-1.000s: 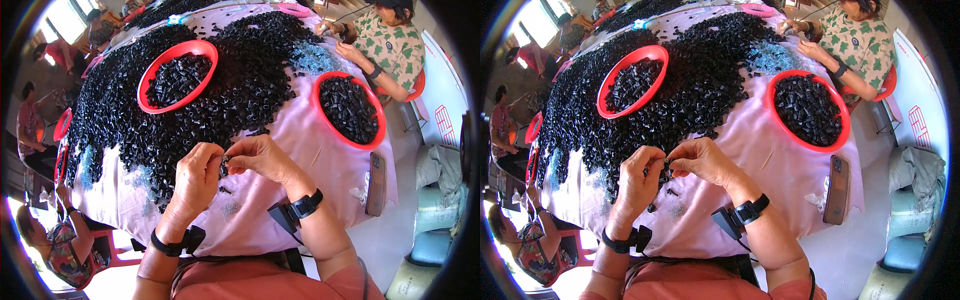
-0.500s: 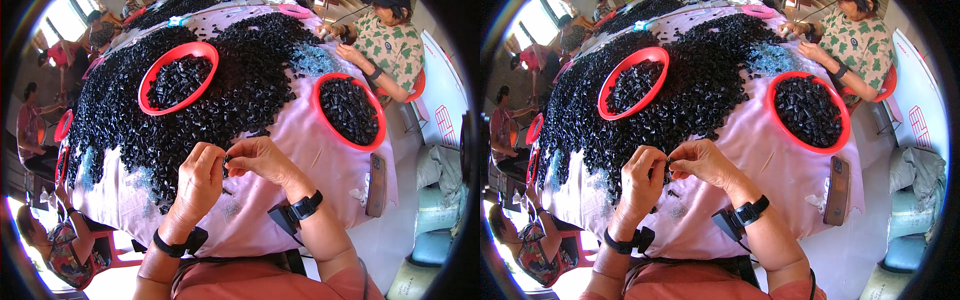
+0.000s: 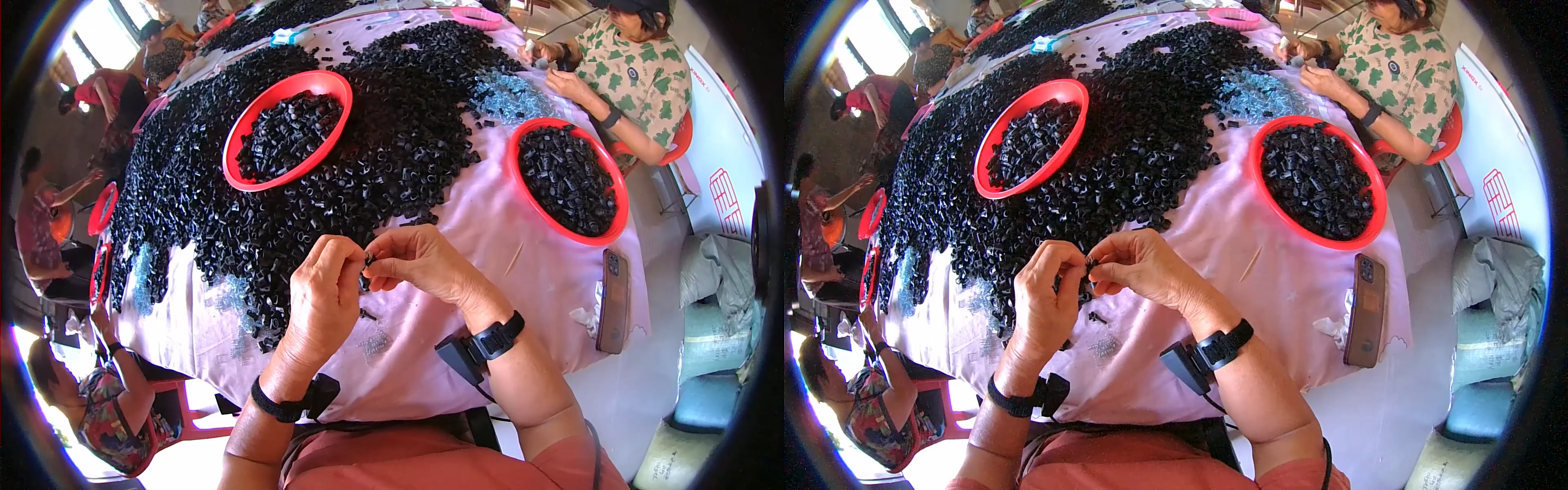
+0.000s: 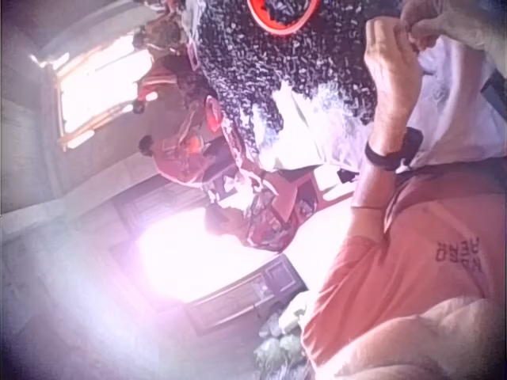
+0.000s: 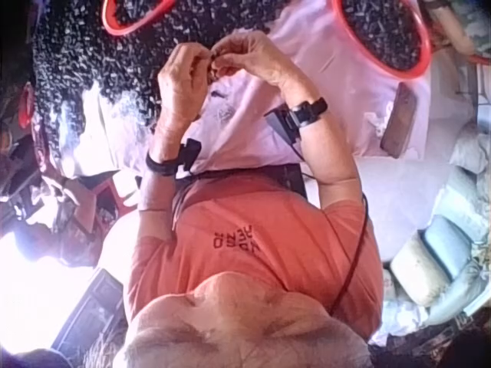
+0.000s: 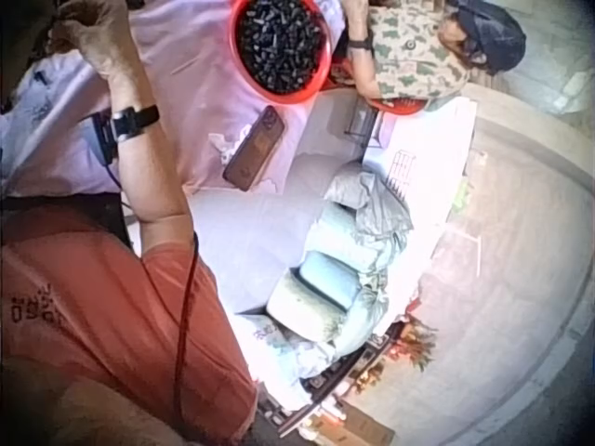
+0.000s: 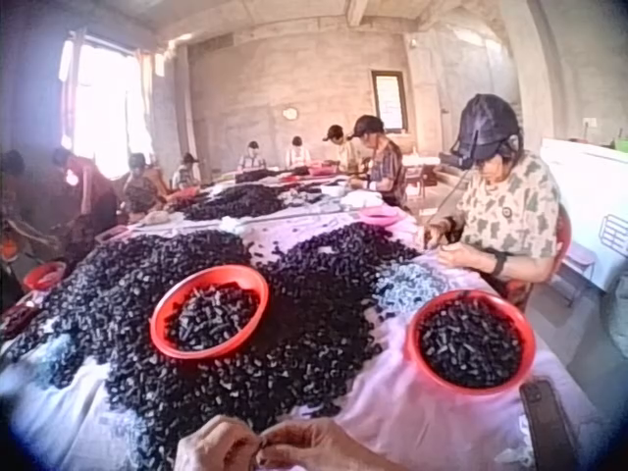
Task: Sorting small black plastic shoe eyelets or clips on a table into red trays.
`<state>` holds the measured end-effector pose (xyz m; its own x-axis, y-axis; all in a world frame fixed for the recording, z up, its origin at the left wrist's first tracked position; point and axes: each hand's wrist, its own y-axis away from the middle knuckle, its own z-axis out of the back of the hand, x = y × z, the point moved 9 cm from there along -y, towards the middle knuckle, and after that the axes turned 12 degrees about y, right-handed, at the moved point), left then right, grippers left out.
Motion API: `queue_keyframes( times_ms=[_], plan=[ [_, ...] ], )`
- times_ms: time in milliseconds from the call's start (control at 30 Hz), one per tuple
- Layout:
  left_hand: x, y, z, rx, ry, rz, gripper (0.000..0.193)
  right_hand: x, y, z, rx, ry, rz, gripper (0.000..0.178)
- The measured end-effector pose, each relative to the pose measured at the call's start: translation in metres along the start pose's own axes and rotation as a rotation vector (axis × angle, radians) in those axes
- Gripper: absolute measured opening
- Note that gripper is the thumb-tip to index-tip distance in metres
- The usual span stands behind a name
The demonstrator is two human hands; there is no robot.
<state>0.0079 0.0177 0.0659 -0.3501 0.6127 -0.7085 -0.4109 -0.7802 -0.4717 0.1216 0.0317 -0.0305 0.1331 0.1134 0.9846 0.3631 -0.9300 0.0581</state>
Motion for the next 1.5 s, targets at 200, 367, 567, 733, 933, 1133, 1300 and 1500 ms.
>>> queue_keyframes(
  times_ms=[200,367,567,733,933,1133,1300,1500],
  plan=[
    [-0.001,-0.001,0.001,-0.023,0.018,0.012,0.012,0.001,-0.001,-0.001,0.004,-0.001,0.028,0.015],
    [0.002,-0.002,0.001,-0.010,0.026,0.026,0.011,0.001,-0.002,0.001,-0.011,0.011,0.034,0.014],
    [0.003,-0.002,0.004,0.011,-0.030,0.042,0.010,0.002,-0.002,0.001,-0.030,0.018,0.031,0.015],
    [0.004,-0.002,-0.002,0.058,-0.068,0.011,0.011,-0.002,-0.002,0.001,-0.013,0.005,0.042,0.016],
    [0.004,-0.002,-0.005,0.078,-0.027,0.075,0.010,0.000,-0.002,0.002,-0.027,0.008,0.037,0.014],
    [0.011,-0.003,-0.008,0.074,-0.010,0.116,0.007,0.004,0.000,0.001,-0.028,0.006,0.039,0.012],
    [0.019,-0.001,-0.008,0.066,0.052,0.199,0.007,0.003,0.000,-0.002,-0.019,0.026,0.028,0.011],
    [0.026,0.005,-0.005,0.036,0.186,0.310,0.008,0.004,0.001,0.001,0.001,0.098,0.038,0.009]
  ],
)
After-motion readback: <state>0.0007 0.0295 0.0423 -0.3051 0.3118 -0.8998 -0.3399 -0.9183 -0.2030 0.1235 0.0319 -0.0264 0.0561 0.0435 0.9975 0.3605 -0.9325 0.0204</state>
